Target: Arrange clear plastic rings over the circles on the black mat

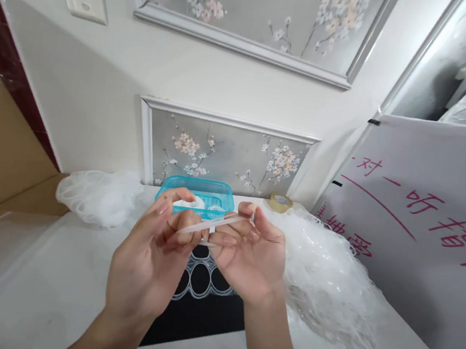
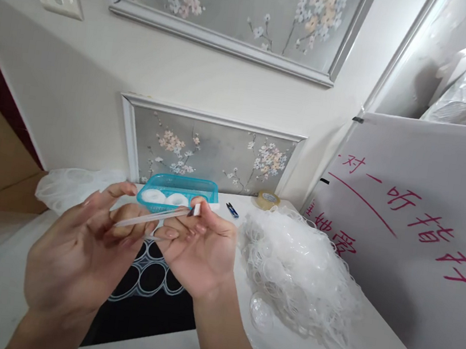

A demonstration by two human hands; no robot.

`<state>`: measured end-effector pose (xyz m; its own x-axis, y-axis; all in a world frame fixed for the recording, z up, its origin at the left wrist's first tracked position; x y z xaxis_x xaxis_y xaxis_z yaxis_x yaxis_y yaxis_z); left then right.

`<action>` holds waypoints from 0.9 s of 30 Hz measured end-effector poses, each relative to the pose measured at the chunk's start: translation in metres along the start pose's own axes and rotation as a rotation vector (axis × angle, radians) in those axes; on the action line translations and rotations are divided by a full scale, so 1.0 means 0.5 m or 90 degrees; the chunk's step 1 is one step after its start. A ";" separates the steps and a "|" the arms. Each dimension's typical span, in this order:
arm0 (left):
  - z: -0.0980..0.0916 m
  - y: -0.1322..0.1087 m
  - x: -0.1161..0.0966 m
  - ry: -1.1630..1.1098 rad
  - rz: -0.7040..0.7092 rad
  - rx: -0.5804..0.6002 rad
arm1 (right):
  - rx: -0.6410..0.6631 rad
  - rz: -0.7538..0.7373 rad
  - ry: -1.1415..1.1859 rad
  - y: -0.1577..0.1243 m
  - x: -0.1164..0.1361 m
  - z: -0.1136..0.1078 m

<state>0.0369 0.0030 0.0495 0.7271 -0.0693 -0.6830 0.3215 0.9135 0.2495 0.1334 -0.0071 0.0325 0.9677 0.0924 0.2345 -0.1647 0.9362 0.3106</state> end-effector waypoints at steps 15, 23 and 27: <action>0.011 -0.013 -0.015 0.041 0.084 0.062 | 0.136 -0.188 -0.403 -0.012 0.021 0.041; -0.022 0.025 0.022 -0.277 -0.124 -0.048 | -0.008 -0.059 -0.133 -0.006 0.007 0.003; -0.045 0.025 0.036 -0.373 -0.207 -0.178 | 0.011 -0.044 -0.100 -0.007 0.003 0.012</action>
<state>0.0404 0.0222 0.0247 0.8518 -0.4872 -0.1927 0.4672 0.8728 -0.1416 0.1343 -0.0121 0.0373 0.9353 -0.0274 0.3529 -0.1034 0.9323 0.3465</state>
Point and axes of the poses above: each hand's wrist, its own y-axis towards the middle knuckle, its own z-axis out of the palm, x = y × z, the point moved 7 cm from there along y, towards the middle knuckle, and after that the axes turned 1 degree about -z, right-handed, at the moved point
